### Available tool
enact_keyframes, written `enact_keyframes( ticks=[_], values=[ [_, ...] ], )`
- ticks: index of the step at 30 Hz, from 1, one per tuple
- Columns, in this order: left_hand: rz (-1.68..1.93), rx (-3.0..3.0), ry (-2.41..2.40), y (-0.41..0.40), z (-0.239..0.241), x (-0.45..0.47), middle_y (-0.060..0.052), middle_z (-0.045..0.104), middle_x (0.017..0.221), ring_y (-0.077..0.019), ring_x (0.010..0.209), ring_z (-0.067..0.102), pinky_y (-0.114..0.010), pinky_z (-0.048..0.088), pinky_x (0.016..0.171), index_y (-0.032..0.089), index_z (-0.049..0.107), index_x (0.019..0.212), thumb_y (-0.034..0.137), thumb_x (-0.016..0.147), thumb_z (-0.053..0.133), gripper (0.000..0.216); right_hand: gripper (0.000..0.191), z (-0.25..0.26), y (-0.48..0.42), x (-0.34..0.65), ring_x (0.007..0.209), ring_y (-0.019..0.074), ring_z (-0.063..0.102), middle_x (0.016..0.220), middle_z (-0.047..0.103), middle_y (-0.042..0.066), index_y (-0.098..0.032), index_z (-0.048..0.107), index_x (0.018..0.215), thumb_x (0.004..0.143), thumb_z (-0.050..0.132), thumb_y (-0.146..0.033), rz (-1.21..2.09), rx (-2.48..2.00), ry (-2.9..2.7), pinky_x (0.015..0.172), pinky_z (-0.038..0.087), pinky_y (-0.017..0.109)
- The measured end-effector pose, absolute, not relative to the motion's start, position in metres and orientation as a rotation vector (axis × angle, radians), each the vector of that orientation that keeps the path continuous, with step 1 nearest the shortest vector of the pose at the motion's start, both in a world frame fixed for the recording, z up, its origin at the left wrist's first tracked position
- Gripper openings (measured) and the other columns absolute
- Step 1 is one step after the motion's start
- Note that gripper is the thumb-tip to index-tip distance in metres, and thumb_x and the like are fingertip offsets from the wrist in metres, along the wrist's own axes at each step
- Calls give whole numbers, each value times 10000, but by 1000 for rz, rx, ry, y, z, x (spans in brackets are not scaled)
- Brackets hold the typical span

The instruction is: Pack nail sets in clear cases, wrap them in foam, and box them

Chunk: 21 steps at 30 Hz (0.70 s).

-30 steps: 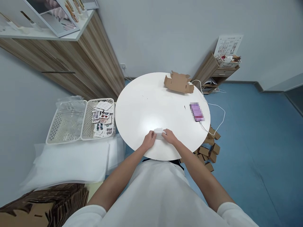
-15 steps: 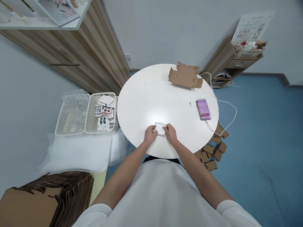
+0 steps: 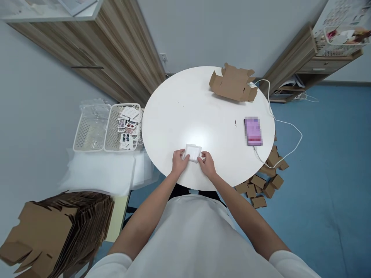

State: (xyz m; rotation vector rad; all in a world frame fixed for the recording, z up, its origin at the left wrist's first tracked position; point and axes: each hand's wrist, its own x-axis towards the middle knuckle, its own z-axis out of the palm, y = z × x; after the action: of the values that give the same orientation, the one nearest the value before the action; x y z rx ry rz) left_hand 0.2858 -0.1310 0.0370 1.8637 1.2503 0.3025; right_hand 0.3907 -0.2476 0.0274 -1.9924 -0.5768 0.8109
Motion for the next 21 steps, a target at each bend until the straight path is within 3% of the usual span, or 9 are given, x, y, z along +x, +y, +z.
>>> enact_keyframes(
  ticks=[6,11,15,21],
  values=[
    [218,1716,1359,-122,40,275,-65,591,899,-137,687,554,-305,473,677,171,554,996,431,725,549,376,347,35,-255,380,488,72,556,998,514,36,-213,437,1019,800,349,-468,934,-1924,-265,501,463,249],
    [144,1723,1311,-113,35,276,-43,623,831,-145,679,581,-307,475,677,183,582,922,395,706,582,303,368,36,-238,373,494,91,573,961,532,32,-213,435,1009,739,458,-462,953,-1915,-143,393,450,226],
    [95,1694,1177,-109,31,278,-39,637,812,-135,639,585,-304,484,674,181,592,882,292,720,576,198,317,34,-222,370,573,108,593,940,545,43,-190,465,968,726,500,-392,877,-1985,-133,533,520,269],
    [187,1640,1195,-64,33,255,-42,639,823,-141,668,597,-297,491,663,179,584,870,263,730,562,165,330,31,-171,349,629,138,603,995,563,79,-180,502,1027,732,497,-328,845,-2001,-225,685,516,342]
  ],
)
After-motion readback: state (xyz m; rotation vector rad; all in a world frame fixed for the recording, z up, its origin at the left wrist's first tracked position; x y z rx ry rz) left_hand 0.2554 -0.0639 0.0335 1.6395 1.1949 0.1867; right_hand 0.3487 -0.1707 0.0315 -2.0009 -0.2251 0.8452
